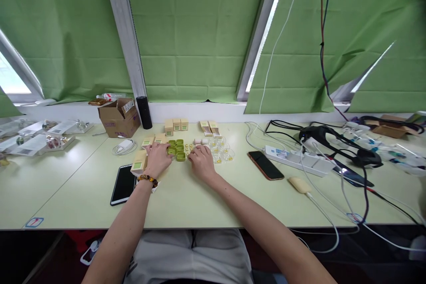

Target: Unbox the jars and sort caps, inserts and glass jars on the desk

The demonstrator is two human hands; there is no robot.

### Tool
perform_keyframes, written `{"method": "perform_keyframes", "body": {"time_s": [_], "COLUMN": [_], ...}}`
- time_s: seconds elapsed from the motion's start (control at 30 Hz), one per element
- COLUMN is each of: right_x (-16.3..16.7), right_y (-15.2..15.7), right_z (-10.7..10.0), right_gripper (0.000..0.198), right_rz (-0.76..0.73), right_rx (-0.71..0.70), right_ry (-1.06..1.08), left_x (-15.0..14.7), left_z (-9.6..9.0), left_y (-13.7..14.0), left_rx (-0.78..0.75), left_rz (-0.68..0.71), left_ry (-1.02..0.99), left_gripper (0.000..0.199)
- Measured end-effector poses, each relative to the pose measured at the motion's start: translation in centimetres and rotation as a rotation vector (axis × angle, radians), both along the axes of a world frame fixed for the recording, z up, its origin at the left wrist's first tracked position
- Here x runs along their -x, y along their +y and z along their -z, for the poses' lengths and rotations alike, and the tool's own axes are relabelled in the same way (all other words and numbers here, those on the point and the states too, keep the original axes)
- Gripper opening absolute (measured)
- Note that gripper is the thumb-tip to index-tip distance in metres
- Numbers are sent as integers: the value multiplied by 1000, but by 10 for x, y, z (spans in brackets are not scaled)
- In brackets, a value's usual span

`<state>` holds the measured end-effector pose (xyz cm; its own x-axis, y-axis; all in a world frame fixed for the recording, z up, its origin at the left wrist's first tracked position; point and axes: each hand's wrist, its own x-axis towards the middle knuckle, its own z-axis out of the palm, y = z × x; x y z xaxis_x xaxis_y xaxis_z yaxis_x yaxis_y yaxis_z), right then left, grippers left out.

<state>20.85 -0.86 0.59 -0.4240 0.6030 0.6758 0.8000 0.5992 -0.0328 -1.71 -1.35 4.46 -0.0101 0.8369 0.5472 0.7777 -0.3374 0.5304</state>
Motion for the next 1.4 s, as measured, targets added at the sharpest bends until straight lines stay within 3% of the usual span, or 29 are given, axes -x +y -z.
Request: {"method": "perform_keyframes", "body": {"time_s": [0.17, 0.5, 1.03, 1.4], "right_x": [1, 15, 15, 14], "right_y": [-27, -40, -40, -40], "right_z": [3, -5, -1, -3], "right_gripper": [20, 28, 25, 23], "right_rz": [-97, -105, -81, -72], "right_rx": [5, 185, 268, 287], "right_ry": [-36, -138, -173, -160], "left_x": [1, -18, -17, -15], "left_z": [5, -11, -2, -4], "left_y": [1, -14, -10, -11], "left_rx": [0, 218, 260, 238], "left_rz": [-52, -183, -215, -221], "left_ry": [179, 507, 668, 668], "left_gripper": [27, 27, 18, 20]}}
